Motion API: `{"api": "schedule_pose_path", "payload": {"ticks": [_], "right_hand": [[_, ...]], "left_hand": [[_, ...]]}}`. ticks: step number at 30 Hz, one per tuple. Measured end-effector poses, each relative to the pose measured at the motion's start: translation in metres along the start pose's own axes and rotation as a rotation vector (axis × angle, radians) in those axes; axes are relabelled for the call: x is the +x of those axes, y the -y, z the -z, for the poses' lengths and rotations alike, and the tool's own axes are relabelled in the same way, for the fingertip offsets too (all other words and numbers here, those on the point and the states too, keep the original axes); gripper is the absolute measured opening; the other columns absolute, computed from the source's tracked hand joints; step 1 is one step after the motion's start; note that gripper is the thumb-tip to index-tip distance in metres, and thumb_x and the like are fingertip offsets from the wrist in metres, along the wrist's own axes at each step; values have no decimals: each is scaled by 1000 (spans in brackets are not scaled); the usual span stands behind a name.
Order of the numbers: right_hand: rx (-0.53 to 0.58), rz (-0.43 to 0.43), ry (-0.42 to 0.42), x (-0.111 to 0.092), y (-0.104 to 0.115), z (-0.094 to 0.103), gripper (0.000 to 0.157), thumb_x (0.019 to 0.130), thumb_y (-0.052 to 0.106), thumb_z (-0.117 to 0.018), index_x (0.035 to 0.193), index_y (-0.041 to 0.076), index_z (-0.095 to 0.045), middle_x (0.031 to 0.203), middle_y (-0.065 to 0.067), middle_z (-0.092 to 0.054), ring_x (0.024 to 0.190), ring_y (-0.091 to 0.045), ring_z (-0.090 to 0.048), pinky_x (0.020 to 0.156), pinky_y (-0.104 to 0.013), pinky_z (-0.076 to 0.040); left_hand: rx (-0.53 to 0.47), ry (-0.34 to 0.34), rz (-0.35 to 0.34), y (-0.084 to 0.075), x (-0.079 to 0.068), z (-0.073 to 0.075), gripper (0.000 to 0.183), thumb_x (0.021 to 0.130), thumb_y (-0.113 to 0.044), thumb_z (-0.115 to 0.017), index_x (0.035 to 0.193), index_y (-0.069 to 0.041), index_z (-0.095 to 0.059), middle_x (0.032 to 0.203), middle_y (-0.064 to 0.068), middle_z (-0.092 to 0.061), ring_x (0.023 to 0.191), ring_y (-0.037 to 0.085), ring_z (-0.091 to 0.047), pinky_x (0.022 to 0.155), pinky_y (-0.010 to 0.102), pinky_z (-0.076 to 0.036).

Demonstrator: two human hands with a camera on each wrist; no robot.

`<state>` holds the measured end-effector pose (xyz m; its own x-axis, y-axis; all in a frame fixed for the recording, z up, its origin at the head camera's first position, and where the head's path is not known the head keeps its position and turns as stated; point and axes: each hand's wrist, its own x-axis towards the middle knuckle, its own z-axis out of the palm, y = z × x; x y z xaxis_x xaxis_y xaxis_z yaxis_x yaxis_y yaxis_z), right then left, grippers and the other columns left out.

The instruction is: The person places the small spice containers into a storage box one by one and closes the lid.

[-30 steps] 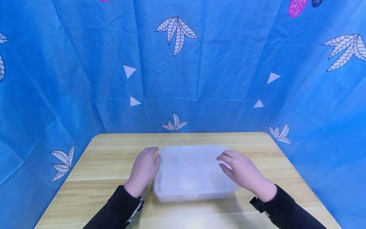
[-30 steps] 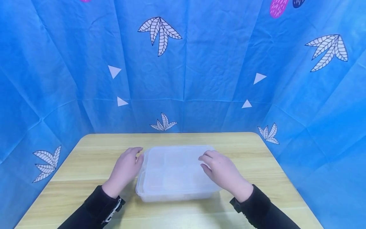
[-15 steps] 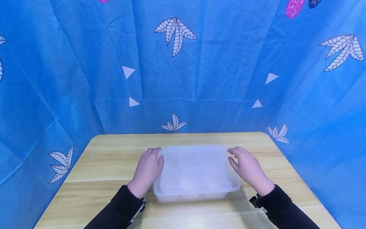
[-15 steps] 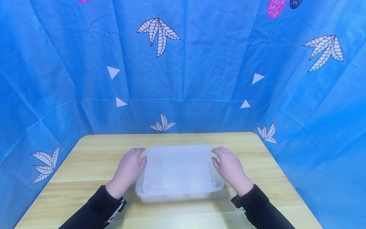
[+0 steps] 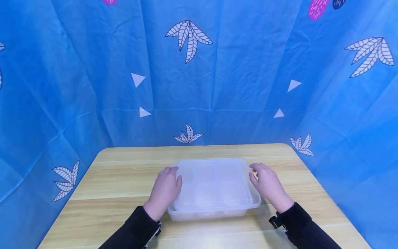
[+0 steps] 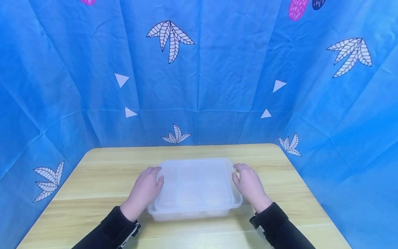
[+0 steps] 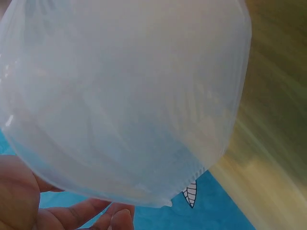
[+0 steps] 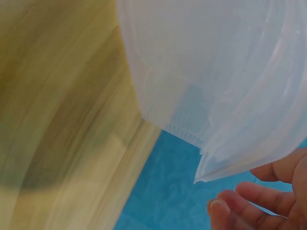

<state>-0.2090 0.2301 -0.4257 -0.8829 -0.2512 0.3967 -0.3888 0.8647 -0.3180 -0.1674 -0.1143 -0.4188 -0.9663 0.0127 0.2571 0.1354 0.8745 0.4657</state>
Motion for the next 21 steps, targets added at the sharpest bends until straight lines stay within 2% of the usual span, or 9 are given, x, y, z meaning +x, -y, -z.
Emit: {"api": "schedule_pose_path", "payload": {"ticks": [4, 12, 16, 21], "right_hand": [[-1, -4, -8, -1, -1, -5, 26, 90, 7, -68, 113, -7, -67, 95, -15, -68, 77, -26, -65, 69, -44, -57], [-5, -26, 5, -3, -3, -11, 27, 90, 6, -68, 113, -8, -66, 93, -14, -67, 67, -17, -59, 63, -40, -55], [7, -54, 30, -3, -3, -12, 28, 91, 6, -66, 115, -8, -66, 91, -13, -66, 63, -13, -56, 61, -38, -53], [17, -95, 70, -4, -2, -12, 30, 93, 7, -63, 118, -9, -64, 88, -12, -66, 63, -15, -57, 61, -38, -54]], "left_hand": [[4, 4, 2, 0, -2, -4, 43, 99, -18, -62, 131, 10, -58, 124, 28, -62, 112, 41, -60, 96, 52, -52], [32, -22, -43, 1, -6, -10, 42, 97, -15, -63, 125, 15, -58, 117, 30, -63, 108, 42, -61, 95, 52, -51], [53, -23, -48, 2, -8, -11, 41, 97, -15, -62, 125, 15, -59, 118, 29, -64, 107, 41, -60, 94, 50, -50], [85, -35, -75, 4, -8, -13, 38, 97, -12, -62, 122, 16, -60, 114, 28, -66, 103, 39, -61, 89, 47, -50]]}}
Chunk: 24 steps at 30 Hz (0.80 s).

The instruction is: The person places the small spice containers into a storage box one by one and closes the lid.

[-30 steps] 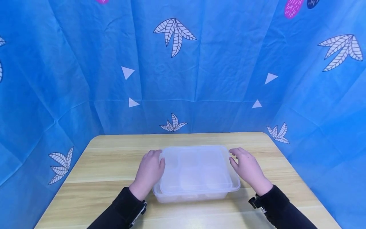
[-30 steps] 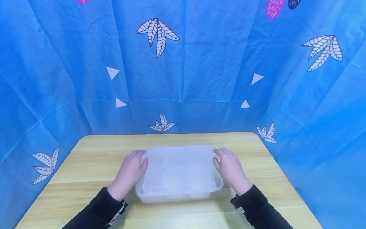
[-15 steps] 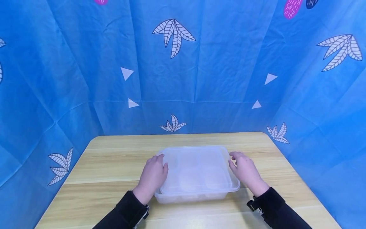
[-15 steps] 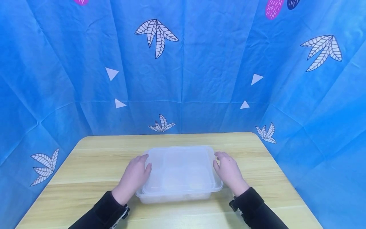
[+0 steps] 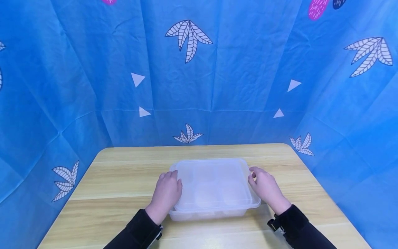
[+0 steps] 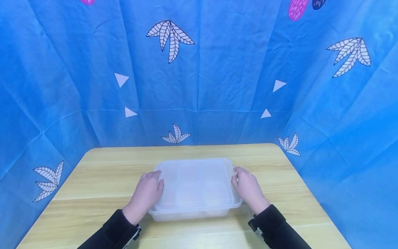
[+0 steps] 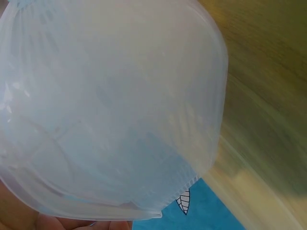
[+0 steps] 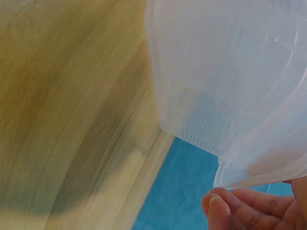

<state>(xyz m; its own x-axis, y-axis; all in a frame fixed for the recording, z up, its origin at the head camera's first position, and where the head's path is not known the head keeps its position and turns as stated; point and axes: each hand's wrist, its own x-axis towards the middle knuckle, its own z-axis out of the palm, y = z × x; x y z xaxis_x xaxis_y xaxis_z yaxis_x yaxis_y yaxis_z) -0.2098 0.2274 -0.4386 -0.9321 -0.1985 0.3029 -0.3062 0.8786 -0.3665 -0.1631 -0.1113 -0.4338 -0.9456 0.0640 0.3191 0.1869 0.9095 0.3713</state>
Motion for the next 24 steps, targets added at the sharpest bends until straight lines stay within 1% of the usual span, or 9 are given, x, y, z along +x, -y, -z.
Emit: {"api": "schedule_pose_path", "payload": {"ticks": [4, 8, 11, 14, 24], "right_hand": [[4, -18, 13, -1, 1, 0, 31, 94, 8, -62, 120, -9, -62, 82, -9, -66, 63, -16, -58, 61, -38, -54], [10, -38, 37, -2, 1, 0, 34, 95, 10, -59, 123, -9, -60, 77, -5, -64, 61, -14, -55, 59, -36, -52], [21, -52, 55, -1, 1, 0, 36, 96, 10, -58, 126, -10, -59, 75, -3, -62, 60, -13, -53, 57, -33, -50], [27, -57, 60, -1, 2, 1, 35, 96, 9, -57, 126, -10, -58, 73, -2, -61, 58, -12, -51, 56, -32, -49], [28, -44, 45, -1, 3, 1, 33, 95, 6, -57, 123, -11, -60, 69, 0, -58, 55, -12, -49, 55, -32, -48]], "left_hand": [[29, -29, -36, 0, -1, 0, 35, 95, -7, -62, 120, 16, -60, 107, 27, -69, 95, 37, -63, 84, 43, -50], [78, -64, -81, -1, -2, -1, 31, 92, -3, -63, 116, 17, -62, 98, 25, -70, 85, 33, -64, 77, 39, -47], [117, -79, -104, 0, -2, -3, 30, 91, -2, -64, 114, 17, -62, 93, 24, -71, 81, 31, -65, 73, 37, -46], [138, -82, -112, 0, -1, -3, 30, 91, -2, -64, 114, 17, -63, 93, 23, -71, 81, 30, -67, 72, 36, -45], [147, -94, -128, 2, -1, -4, 29, 90, -1, -64, 112, 17, -64, 93, 23, -70, 83, 30, -67, 71, 36, -45]]}}
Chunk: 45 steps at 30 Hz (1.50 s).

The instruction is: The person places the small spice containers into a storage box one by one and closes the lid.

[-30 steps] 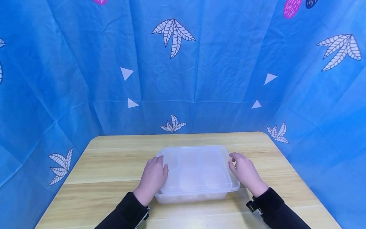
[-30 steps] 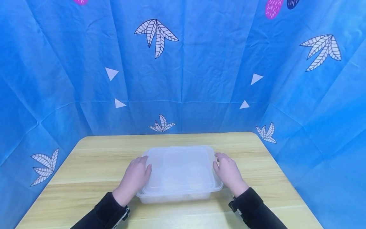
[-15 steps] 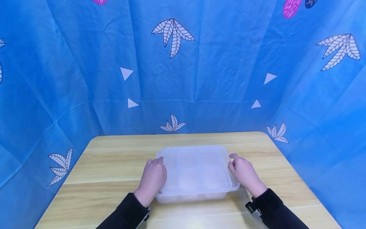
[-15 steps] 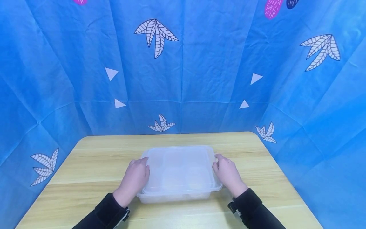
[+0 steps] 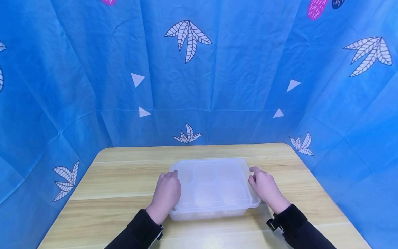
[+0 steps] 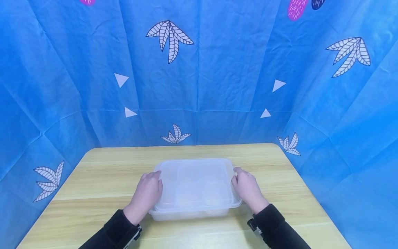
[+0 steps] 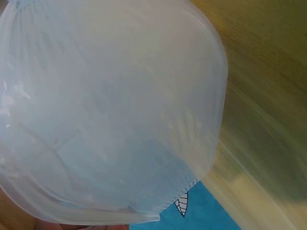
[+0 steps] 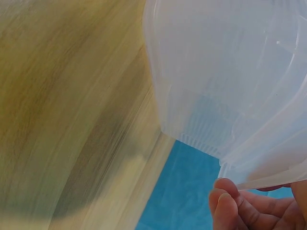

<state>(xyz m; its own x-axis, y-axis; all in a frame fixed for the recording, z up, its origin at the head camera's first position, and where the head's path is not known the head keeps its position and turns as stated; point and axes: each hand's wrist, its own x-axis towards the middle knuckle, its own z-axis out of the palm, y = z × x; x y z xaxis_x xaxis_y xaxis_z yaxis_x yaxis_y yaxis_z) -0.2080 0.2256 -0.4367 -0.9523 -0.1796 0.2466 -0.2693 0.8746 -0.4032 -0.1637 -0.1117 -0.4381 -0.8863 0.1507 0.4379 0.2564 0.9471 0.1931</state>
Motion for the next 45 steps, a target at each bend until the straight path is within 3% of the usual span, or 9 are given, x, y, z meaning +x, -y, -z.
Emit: {"api": "schedule_pose_path", "payload": {"ticks": [10, 17, 23, 45], "right_hand": [[3, -2, 13, 3, 1, 1, 35, 96, 7, -56, 125, -11, -59, 66, 1, -54, 54, -12, -47, 54, -30, -45], [4, -1, 19, 3, 2, 2, 35, 96, 7, -55, 126, -11, -58, 67, 1, -54, 53, -12, -47, 53, -30, -45], [-1, 24, -2, 5, 4, 0, 33, 96, 8, -56, 124, -10, -60, 66, 2, -54, 53, -11, -46, 55, -31, -46], [3, 47, 29, 10, 16, -2, 34, 97, 9, -56, 125, -10, -60, 61, 4, -49, 51, -11, -44, 55, -31, -44]], "left_hand": [[-24, 3, 21, 0, 1, 3, 29, 90, -1, -63, 113, 17, -64, 97, 25, -70, 86, 32, -66, 71, 36, -45], [-152, 54, 125, 2, 2, 6, 33, 94, -3, -59, 120, 16, -62, 110, 27, -68, 96, 36, -62, 80, 40, -46], [-195, 70, 172, 4, 2, 10, 34, 95, -3, -59, 124, 16, -60, 117, 28, -66, 103, 39, -61, 87, 45, -49], [-183, 56, 164, 16, 0, 15, 35, 96, -3, -57, 125, 17, -59, 115, 29, -66, 107, 41, -60, 92, 47, -48]]}}
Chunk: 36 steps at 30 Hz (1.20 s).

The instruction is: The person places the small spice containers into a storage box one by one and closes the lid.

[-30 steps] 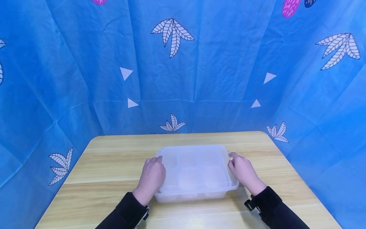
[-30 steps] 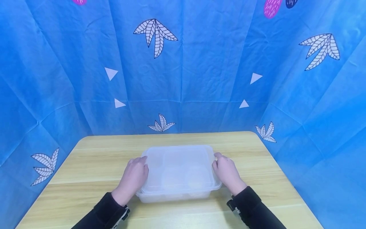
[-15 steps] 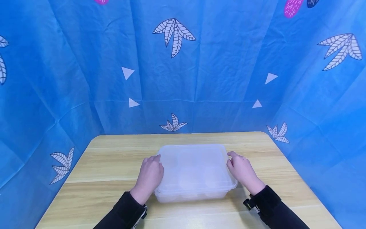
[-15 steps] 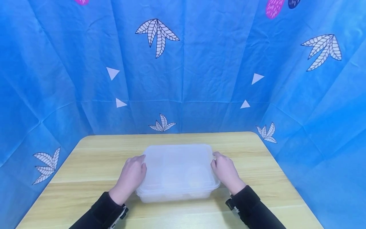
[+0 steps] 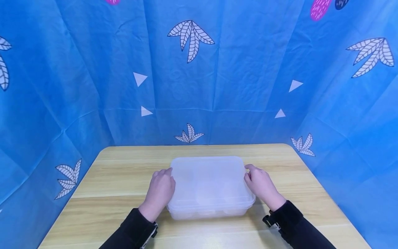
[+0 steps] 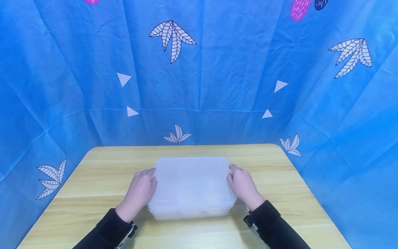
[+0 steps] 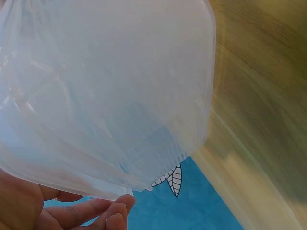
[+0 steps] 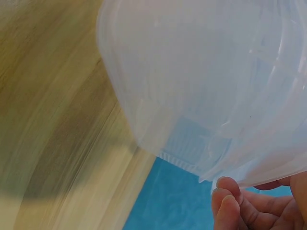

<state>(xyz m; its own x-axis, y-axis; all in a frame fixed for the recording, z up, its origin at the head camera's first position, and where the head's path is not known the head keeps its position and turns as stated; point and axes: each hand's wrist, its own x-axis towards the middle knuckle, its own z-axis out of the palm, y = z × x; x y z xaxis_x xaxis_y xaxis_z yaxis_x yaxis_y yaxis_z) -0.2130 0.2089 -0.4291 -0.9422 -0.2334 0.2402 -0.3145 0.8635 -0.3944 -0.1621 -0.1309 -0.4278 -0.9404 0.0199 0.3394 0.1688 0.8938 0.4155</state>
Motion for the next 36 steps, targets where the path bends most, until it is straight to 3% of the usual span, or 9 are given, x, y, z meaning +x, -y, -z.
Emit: {"api": "schedule_pose_path", "payload": {"ticks": [20, 26, 36], "right_hand": [[4, 14, -6, -1, 2, -2, 34, 97, 8, -56, 125, -10, -60, 61, 4, -48, 50, -11, -43, 53, -29, -42], [13, -3, 0, 0, 1, -4, 34, 97, 9, -57, 125, -9, -60, 62, 3, -50, 51, -11, -44, 53, -30, -43], [36, -25, 11, -2, -2, -1, 31, 96, 10, -59, 122, -6, -63, 70, 0, -56, 58, -13, -49, 56, -30, -46]], "left_hand": [[12, -6, -12, 4, -4, -2, 32, 93, 0, -60, 119, 18, -61, 112, 30, -67, 103, 41, -62, 87, 45, -48], [0, 13, 3, 5, -4, -3, 34, 95, -2, -58, 122, 18, -60, 114, 30, -66, 107, 42, -62, 90, 46, -48], [-39, -15, -15, 7, -2, -3, 34, 95, -3, -59, 122, 18, -60, 117, 32, -65, 110, 44, -63, 94, 51, -49]]}}
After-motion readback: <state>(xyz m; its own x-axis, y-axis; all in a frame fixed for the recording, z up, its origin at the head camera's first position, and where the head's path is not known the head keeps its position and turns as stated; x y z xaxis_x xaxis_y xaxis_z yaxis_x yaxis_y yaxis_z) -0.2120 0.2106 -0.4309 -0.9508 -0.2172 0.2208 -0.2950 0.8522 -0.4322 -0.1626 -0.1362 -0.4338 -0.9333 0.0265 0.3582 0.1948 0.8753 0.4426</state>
